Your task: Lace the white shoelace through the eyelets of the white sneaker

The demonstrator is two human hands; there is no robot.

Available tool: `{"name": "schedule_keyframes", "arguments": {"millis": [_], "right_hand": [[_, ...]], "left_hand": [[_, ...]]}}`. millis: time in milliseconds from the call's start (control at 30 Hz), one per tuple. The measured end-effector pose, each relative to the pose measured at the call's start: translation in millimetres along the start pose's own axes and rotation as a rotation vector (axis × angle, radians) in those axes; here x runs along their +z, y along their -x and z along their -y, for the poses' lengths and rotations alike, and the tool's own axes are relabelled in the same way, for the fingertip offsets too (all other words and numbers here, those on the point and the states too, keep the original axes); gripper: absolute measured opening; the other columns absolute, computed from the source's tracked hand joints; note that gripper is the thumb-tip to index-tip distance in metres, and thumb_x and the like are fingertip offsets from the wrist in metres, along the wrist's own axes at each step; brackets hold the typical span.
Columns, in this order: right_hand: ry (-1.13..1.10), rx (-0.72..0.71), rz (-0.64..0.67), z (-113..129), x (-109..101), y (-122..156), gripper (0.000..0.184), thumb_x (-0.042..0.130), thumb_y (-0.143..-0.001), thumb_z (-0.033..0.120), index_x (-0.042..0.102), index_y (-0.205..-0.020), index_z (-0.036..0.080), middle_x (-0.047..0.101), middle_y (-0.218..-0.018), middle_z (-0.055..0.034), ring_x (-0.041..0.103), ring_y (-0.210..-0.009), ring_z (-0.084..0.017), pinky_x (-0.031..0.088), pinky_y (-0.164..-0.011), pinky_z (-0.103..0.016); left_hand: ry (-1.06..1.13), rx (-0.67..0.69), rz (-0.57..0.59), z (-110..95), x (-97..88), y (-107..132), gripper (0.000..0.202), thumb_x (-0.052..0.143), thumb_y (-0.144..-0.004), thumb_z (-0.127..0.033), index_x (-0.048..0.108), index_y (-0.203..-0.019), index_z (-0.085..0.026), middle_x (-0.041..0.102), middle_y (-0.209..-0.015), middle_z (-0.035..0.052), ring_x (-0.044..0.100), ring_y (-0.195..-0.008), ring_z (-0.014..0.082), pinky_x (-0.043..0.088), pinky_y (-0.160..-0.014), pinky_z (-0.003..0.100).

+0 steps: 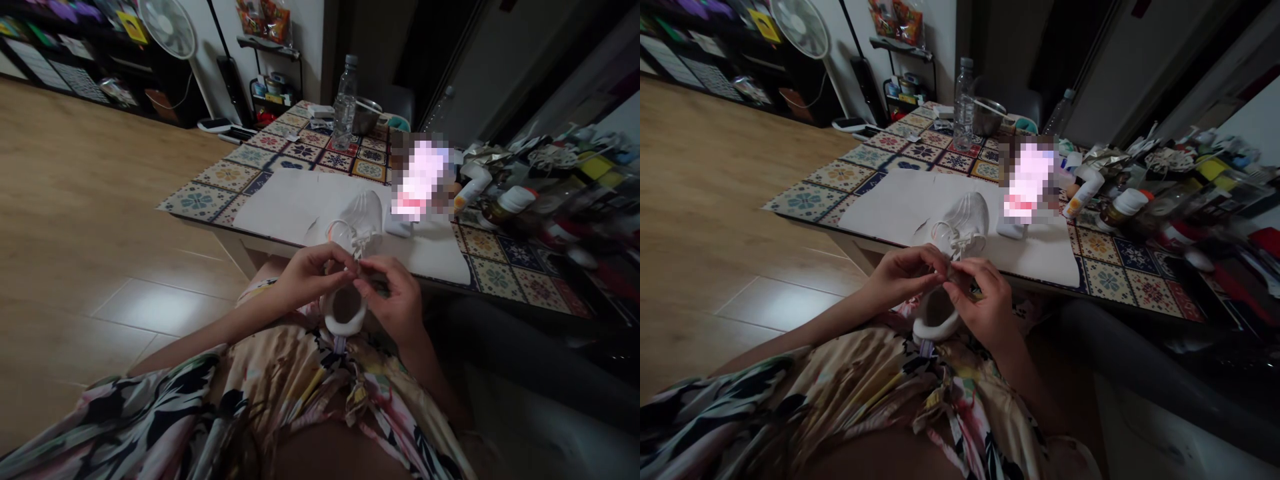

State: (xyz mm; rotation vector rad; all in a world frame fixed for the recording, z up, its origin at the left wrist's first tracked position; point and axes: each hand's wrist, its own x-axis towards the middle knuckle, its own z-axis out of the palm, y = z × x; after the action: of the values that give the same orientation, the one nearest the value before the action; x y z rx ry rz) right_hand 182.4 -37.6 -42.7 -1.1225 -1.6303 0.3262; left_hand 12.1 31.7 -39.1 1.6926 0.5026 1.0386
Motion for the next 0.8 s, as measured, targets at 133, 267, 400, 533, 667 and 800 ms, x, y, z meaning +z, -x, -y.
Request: {"name": "schedule_keyframes", "arguments": {"millis": [133, 267, 400, 533, 667, 800], "right_hand": [[0.171, -0.094, -0.011, 3.2, -6.9, -2.7, 0.007, 0.063, -0.09, 0.023, 0.068, -0.094, 0.025, 0.065, -0.093, -0.0049, 0.06, -0.094, -0.022, 0.05, -0.086, -0.039], [0.077, -0.013, 0.01, -2.6, -3.8, -2.3, 0.006, 0.062, -0.091, 0.025, 0.067, -0.089, 0.024, 0.062, -0.092, -0.0038, 0.056, -0.094, -0.021, 0.047, -0.086, -0.037], [-0.143, 0.147, 0.108, -11.5, -2.0, -1.8, 0.009, 0.059, -0.092, 0.029, 0.065, -0.087, 0.023, 0.061, -0.093, -0.0031, 0.057, -0.094, -0.02, 0.046, -0.088, -0.036], [-0.189, 0.142, 0.193, -12.9, -4.6, -2.3, 0.008, 0.058, -0.09, 0.027, 0.064, -0.093, 0.024, 0.061, -0.101, -0.0041, 0.057, -0.102, -0.021, 0.046, -0.091, -0.037], [0.046, -0.039, 0.086, -7.2, -2.2, -1.8, 0.011, 0.063, -0.084, 0.021, 0.061, -0.094, 0.024, 0.062, -0.097, -0.0044, 0.058, -0.096, -0.023, 0.046, -0.088, -0.04], [0.296, -0.282, -0.034, -3.6, 1.7, 0.8, 0.02, 0.062, -0.088, 0.016, 0.06, -0.104, 0.028, 0.066, -0.097, -0.0048, 0.061, -0.093, -0.023, 0.046, -0.087, -0.042]], "left_hand": [[-0.032, 0.049, -0.002, 4.7, -2.5, -1.2, 0.016, 0.075, -0.08, -0.029, 0.075, -0.087, -0.015, 0.072, -0.081, 0.0066, 0.066, -0.078, 0.0156, 0.052, -0.071, 0.026], [-0.064, 0.073, 0.008, 2.7, -2.7, -2.4, 0.011, 0.073, -0.08, -0.025, 0.074, -0.084, -0.016, 0.073, -0.081, 0.0058, 0.066, -0.078, 0.0148, 0.052, -0.073, 0.026], [-0.031, -0.01, 0.005, -2.7, -0.1, -2.5, 0.012, 0.072, -0.079, -0.027, 0.072, -0.081, -0.014, 0.073, -0.078, 0.0052, 0.065, -0.073, 0.0139, 0.051, -0.069, 0.025], [0.03, -0.084, -0.018, -5.4, 2.5, -3.2, 0.015, 0.074, -0.076, -0.028, 0.07, -0.076, -0.014, 0.071, -0.073, 0.0035, 0.063, -0.068, 0.0127, 0.051, -0.065, 0.024], [0.097, -0.171, -0.026, -6.5, 4.2, -3.6, 0.018, 0.075, -0.073, -0.03, 0.069, -0.075, -0.013, 0.07, -0.071, 0.0029, 0.062, -0.065, 0.0122, 0.052, -0.062, 0.023], [0.091, -0.181, -0.02, -7.1, 3.4, -3.4, 0.02, 0.075, -0.074, -0.032, 0.069, -0.076, -0.013, 0.07, -0.072, 0.0032, 0.062, -0.065, 0.0123, 0.052, -0.061, 0.023]]}}
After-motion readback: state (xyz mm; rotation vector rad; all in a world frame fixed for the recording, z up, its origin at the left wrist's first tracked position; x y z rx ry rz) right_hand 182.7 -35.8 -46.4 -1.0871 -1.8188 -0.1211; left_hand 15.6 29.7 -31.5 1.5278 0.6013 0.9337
